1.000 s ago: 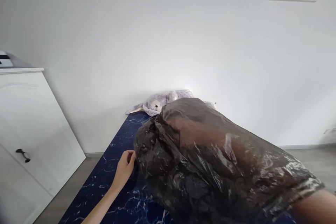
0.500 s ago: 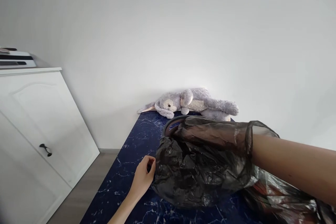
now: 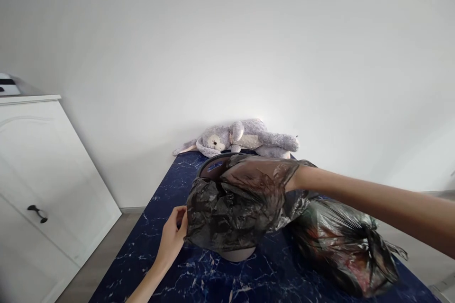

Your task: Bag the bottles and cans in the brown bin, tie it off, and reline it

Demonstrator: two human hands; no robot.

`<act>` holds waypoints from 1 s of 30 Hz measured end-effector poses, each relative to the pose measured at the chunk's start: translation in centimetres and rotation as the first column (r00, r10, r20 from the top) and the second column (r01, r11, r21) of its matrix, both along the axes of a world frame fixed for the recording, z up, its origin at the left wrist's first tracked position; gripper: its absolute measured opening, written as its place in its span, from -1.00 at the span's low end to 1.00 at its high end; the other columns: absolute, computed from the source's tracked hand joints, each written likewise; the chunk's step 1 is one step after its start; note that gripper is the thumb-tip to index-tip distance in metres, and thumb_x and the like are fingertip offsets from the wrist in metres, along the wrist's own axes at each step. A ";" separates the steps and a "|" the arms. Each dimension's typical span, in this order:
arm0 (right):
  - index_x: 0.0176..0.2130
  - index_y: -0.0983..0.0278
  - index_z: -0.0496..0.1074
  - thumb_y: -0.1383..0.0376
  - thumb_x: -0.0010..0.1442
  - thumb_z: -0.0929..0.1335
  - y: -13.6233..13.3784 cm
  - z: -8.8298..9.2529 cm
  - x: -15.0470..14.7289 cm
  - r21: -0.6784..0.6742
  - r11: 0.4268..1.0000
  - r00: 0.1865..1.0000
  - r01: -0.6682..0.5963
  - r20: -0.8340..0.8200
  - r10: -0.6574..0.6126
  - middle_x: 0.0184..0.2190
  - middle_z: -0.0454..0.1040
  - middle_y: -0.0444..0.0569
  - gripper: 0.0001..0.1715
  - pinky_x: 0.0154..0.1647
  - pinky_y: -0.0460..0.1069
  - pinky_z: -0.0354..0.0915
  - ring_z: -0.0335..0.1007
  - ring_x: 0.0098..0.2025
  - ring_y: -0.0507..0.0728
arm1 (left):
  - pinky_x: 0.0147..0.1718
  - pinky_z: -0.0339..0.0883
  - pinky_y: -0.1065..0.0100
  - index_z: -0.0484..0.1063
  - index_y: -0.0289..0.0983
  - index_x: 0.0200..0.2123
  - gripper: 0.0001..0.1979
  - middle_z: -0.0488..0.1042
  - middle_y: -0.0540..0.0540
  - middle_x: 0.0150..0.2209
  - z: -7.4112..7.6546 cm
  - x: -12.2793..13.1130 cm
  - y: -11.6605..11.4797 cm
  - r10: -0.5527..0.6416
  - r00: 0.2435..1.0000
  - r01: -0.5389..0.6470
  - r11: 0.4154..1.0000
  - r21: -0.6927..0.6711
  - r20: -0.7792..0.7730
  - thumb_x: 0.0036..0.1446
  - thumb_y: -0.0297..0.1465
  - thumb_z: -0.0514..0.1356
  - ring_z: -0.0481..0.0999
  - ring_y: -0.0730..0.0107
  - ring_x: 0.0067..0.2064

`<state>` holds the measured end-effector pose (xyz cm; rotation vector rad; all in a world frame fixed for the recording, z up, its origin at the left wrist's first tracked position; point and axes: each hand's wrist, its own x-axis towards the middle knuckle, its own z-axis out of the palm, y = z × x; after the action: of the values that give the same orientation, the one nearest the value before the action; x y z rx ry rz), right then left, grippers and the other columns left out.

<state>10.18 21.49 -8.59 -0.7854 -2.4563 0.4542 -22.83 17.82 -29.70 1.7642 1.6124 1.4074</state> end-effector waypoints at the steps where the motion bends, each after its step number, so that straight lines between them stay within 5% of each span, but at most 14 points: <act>1: 0.16 0.03 0.60 0.05 0.34 0.45 -1.0 0.4 0.6 -0.031 0.999 0.999 -0.040 0.009 0.041 0.16 0.62 -0.09 -0.57 0.22 0.09 0.50 0.58 0.16 0.24 | -0.39 0.46 0.26 0.45 -0.16 -0.14 -0.61 0.51 -0.13 -0.30 0.5 0.3 -0.6 0.035 0.999 -0.035 0.998 0.049 0.007 0.46 0.01 0.05 0.57 0.14 -0.31; 5: 0.28 0.06 0.51 0.11 0.45 0.33 -4.6 1.3 2.5 -0.143 0.990 1.000 0.005 -0.019 -0.008 0.28 0.53 -0.07 -0.53 0.35 0.17 0.43 0.47 0.30 0.27 | -0.04 0.47 0.11 0.33 -0.11 -0.09 -0.88 0.37 -0.14 -0.08 4.3 2.7 -4.2 0.141 0.990 -0.130 0.912 0.389 0.001 0.49 -0.23 0.07 0.48 0.15 -0.06; 8: 0.28 0.10 0.50 0.09 0.44 0.35 -5.5 1.5 3.0 -0.140 0.988 0.994 0.070 -0.070 -0.080 0.27 0.53 -0.01 -0.51 0.38 0.24 0.40 0.45 0.31 0.31 | 0.01 0.44 0.08 0.32 -0.16 0.01 -0.84 0.28 -0.18 -0.02 8.4 5.9 -7.0 0.096 0.978 0.050 0.750 0.660 -0.183 0.38 -0.38 0.14 0.42 0.12 0.02; 10: 0.22 0.14 0.55 0.06 0.43 0.37 -5.4 1.7 2.7 -0.122 0.986 0.976 0.112 -0.173 -0.132 0.17 0.60 0.03 -0.53 0.29 0.25 0.48 0.54 0.20 0.32 | 0.06 0.43 0.01 0.27 -0.25 0.10 -0.58 0.26 -0.26 0.04 10.9 8.2 -8.2 0.032 0.938 0.214 0.727 0.652 -0.345 0.26 -0.29 0.28 0.38 0.02 0.10; 13: 0.06 0.19 0.63 0.03 0.40 0.38 -4.8 2.2 1.6 -0.104 0.981 0.914 0.164 -0.359 -0.191 -0.02 0.67 0.04 -0.59 0.05 0.20 0.58 0.63 -0.02 0.28 | 0.12 0.39 -0.03 0.26 -0.30 0.16 -0.35 0.35 -0.32 0.08 13.7 10.6 -8.5 -0.003 0.884 0.316 0.741 0.593 -0.467 0.12 -0.24 0.45 0.38 -0.06 0.16; 18: -0.03 0.22 0.59 -0.01 0.36 0.41 -2.7 2.7 -0.2 -0.178 0.977 0.808 0.117 -0.555 -0.198 -0.05 0.66 0.03 -0.60 0.15 0.20 0.55 0.63 -0.02 0.24 | -0.03 0.33 0.13 0.43 -0.16 -0.21 -0.93 0.58 -0.08 -0.21 16.3 10.6 -6.4 0.024 0.879 0.294 0.759 0.581 -0.477 0.34 -0.43 0.28 0.55 0.16 -0.08; 21: 0.00 0.21 0.57 -0.04 0.36 0.41 -0.4 2.3 -0.3 -0.229 0.969 0.792 0.098 -0.571 -0.215 -0.02 0.66 0.05 -0.57 0.27 0.24 0.49 0.63 0.05 0.25 | -0.10 0.37 0.18 0.45 -0.15 -0.25 -0.86 0.58 -0.06 -0.31 17.5 9.2 -4.6 0.012 0.957 0.140 0.856 0.498 -0.290 0.39 -0.27 0.22 0.57 0.19 -0.21; 24: 0.02 0.22 0.57 -0.10 0.37 0.40 2.5 1.3 -0.2 -0.282 0.956 0.794 0.082 -0.561 -0.234 0.05 0.65 0.09 -0.50 0.30 0.24 0.46 0.62 0.09 0.25 | -0.21 0.38 0.30 0.44 -0.17 -0.23 -0.72 0.56 -0.04 -0.36 18.2 7.6 -2.0 -0.042 0.993 0.010 0.961 0.276 0.109 0.28 -0.09 0.28 0.56 0.23 -0.26; 30: 0.13 0.28 0.53 -0.23 0.47 0.25 6.5 -1.3 0.0 -0.363 0.928 0.826 0.080 -0.497 -0.266 0.15 0.61 0.18 -0.28 0.28 0.27 0.45 0.61 0.14 0.23 | -0.35 0.40 0.31 0.52 -0.28 -0.35 -0.57 0.57 -0.06 -0.43 16.5 4.8 4.4 -0.008 0.956 -0.015 0.997 0.077 0.293 0.29 -0.01 0.26 0.57 0.24 -0.36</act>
<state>10.20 28.03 -9.92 -0.8640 -1.7830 0.8975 -18.07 22.23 -13.24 1.5057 1.4209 1.6646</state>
